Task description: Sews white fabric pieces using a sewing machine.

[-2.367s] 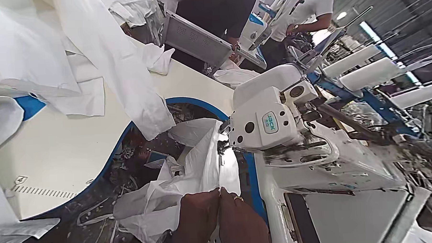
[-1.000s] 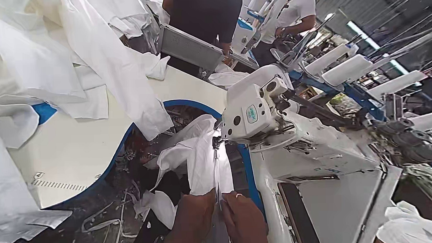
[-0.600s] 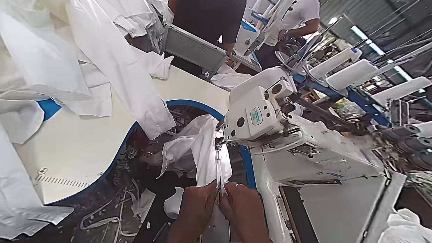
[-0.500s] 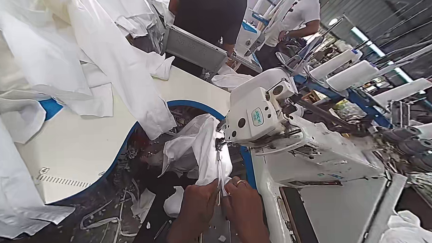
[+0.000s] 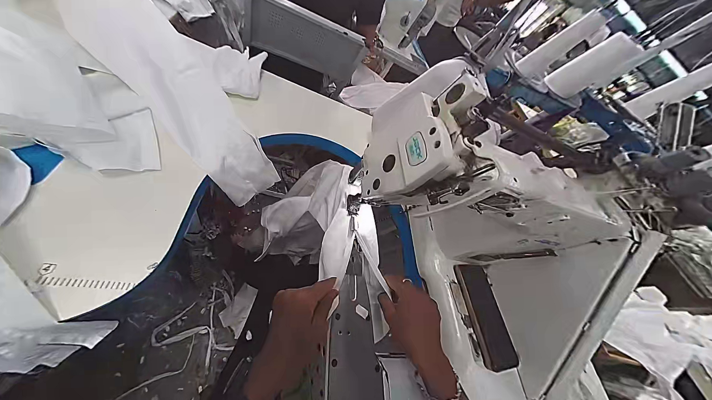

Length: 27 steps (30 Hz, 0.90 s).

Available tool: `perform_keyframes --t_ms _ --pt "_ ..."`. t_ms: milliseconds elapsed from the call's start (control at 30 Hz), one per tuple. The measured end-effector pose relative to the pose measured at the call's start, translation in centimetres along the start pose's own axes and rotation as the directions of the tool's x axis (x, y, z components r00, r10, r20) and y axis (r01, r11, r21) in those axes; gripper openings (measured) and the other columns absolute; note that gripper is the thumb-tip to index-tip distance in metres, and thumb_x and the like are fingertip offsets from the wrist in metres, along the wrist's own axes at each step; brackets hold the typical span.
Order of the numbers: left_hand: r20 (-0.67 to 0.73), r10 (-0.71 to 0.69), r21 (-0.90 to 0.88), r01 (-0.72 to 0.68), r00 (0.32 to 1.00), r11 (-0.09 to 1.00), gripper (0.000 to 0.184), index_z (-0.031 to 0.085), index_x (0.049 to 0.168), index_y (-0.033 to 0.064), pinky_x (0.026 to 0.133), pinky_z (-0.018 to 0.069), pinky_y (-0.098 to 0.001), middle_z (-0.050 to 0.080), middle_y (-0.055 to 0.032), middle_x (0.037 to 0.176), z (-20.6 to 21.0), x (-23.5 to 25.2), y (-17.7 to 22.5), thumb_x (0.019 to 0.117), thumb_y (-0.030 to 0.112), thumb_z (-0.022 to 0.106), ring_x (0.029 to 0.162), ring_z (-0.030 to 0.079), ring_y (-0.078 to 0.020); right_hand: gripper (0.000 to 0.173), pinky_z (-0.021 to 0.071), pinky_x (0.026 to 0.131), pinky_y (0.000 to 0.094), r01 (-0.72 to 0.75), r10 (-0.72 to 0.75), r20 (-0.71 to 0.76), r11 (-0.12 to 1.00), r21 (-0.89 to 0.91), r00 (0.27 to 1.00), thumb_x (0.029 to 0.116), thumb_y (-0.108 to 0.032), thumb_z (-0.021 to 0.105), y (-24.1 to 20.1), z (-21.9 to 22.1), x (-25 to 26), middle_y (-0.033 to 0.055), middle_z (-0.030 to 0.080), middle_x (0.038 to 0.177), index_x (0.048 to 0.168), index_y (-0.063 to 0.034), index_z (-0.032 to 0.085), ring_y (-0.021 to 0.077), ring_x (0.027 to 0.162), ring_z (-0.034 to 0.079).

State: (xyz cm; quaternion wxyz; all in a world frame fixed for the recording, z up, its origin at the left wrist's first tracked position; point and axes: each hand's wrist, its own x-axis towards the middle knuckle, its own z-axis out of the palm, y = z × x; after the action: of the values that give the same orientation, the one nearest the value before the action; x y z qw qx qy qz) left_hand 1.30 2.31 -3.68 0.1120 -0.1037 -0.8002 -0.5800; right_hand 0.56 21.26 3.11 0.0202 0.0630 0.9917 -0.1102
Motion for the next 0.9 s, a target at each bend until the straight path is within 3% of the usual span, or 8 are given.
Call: perform_keyframes --t_ms 100,133,233,300,400,567,767,900 --pt "0.002 0.021 -0.057 -0.021 1.0 0.998 0.027 0.078 0.102 0.0036 0.057 0.05 -0.0243 0.071 -0.0028 0.071 0.2 0.2 -0.2 0.099 0.018 0.055 0.058 0.061 -0.0065 0.027 0.0554 0.074 0.0358 -0.004 -0.047 0.125 0.925 0.379 0.991 0.0867 -0.014 0.06 3.9 -0.5 -1.2 0.004 0.075 0.089 0.107 -0.0058 0.077 0.0109 0.081 0.069" --pt "0.013 0.04 -0.068 -0.039 0.999 0.997 0.027 0.078 0.101 0.0031 0.056 0.0489 -0.0239 0.07 -0.003 0.069 0.4 0.1 0.2 0.099 0.017 0.055 0.057 0.06 -0.0065 0.026 0.0563 0.072 0.03 0.056 -0.108 0.107 0.914 0.401 0.988 0.0892 -0.017 0.06 4.0 -1.0 -2.0 0.0016 0.074 0.087 0.107 -0.0059 0.076 0.0065 0.078 0.069" --pt "-0.001 0.106 -0.056 -0.106 0.994 0.993 0.028 0.079 0.102 -0.0004 0.052 0.0506 -0.0282 0.069 -0.0069 0.065 1.7 0.0 1.0 0.0974 0.014 0.055 0.053 0.063 -0.012 0.019 0.0553 0.055 0.0453 0.381 -0.378 -0.046 0.921 0.084 0.924 0.0912 -0.012 0.062 0.8 -2.4 -4.1 0.0133 0.069 0.069 0.089 0.0023 0.074 0.0271 0.061 0.069" --pt "-0.054 0.129 -0.032 -0.131 0.99 0.991 0.028 0.08 0.1 -0.0009 0.05 0.0484 -0.0264 0.068 -0.0063 0.061 2.7 -0.1 1.0 0.0952 0.013 0.055 0.05 0.061 -0.0116 0.017 0.0509 0.044 0.0419 0.453 -0.463 -0.097 0.885 -0.105 0.881 0.0892 -0.011 0.062 -1.6 -1.9 -5.3 0.0122 0.065 0.062 0.082 -0.0002 0.073 0.0275 0.052 0.067" --pt "-0.098 0.11 -0.008 -0.111 0.989 0.994 0.029 0.08 0.099 0.0017 0.05 0.0499 -0.0277 0.068 -0.0051 0.062 3.3 0.4 1.0 0.0961 0.014 0.054 0.052 0.063 -0.0119 0.017 0.0463 0.038 0.0376 0.432 -0.467 -0.126 0.872 -0.229 0.875 0.0889 -0.014 0.063 -2.9 -0.9 -5.1 0.0098 0.06 0.054 0.08 -0.0017 0.07 0.0254 0.045 0.063" --pt "-0.094 0.124 0.06 -0.119 0.988 0.991 0.028 0.08 0.101 0.0006 0.044 0.0465 -0.0319 0.064 -0.0067 0.056 2.6 0.9 1.1 0.0929 0.011 0.055 0.045 0.06 -0.0165 0.02 0.0531 0.047 0.0435 0.362 -0.382 -0.16 0.922 -0.138 0.91 0.0915 -0.014 0.064 -3.3 -1.6 -3.8 0.0146 0.069 0.066 0.091 0.0024 0.076 0.0305 0.056 0.07" --pt "-0.086 0.126 0.054 -0.122 0.988 0.991 0.028 0.079 0.101 0.0005 0.041 0.0435 -0.0324 0.06 -0.0064 0.053 2.5 1.3 0.9 0.0931 0.011 0.055 0.042 0.056 -0.0174 0.017 0.0535 0.055 0.0331 0.375 -0.374 -0.321 0.925 -0.061 0.87 0.0879 -0.01 0.067 -3.5 -0.3 -3.2 0.0153 0.069 0.073 0.092 0.0014 0.078 0.0251 0.061 0.067" --pt "-0.038 0.074 -0.074 -0.077 0.996 0.994 0.029 0.078 0.107 -0.0012 0.045 0.0461 -0.0326 0.063 -0.007 0.057 2.8 2.3 0.1 0.0948 0.009 0.054 0.044 0.056 -0.0162 0.016 0.055 0.065 0.0264 0.389 -0.362 -0.378 0.921 -0.006 0.852 0.089 -0.008 0.065 -3.6 0.3 -3.1 0.0152 0.071 0.079 0.091 0.0021 0.077 0.0213 0.07 0.068"
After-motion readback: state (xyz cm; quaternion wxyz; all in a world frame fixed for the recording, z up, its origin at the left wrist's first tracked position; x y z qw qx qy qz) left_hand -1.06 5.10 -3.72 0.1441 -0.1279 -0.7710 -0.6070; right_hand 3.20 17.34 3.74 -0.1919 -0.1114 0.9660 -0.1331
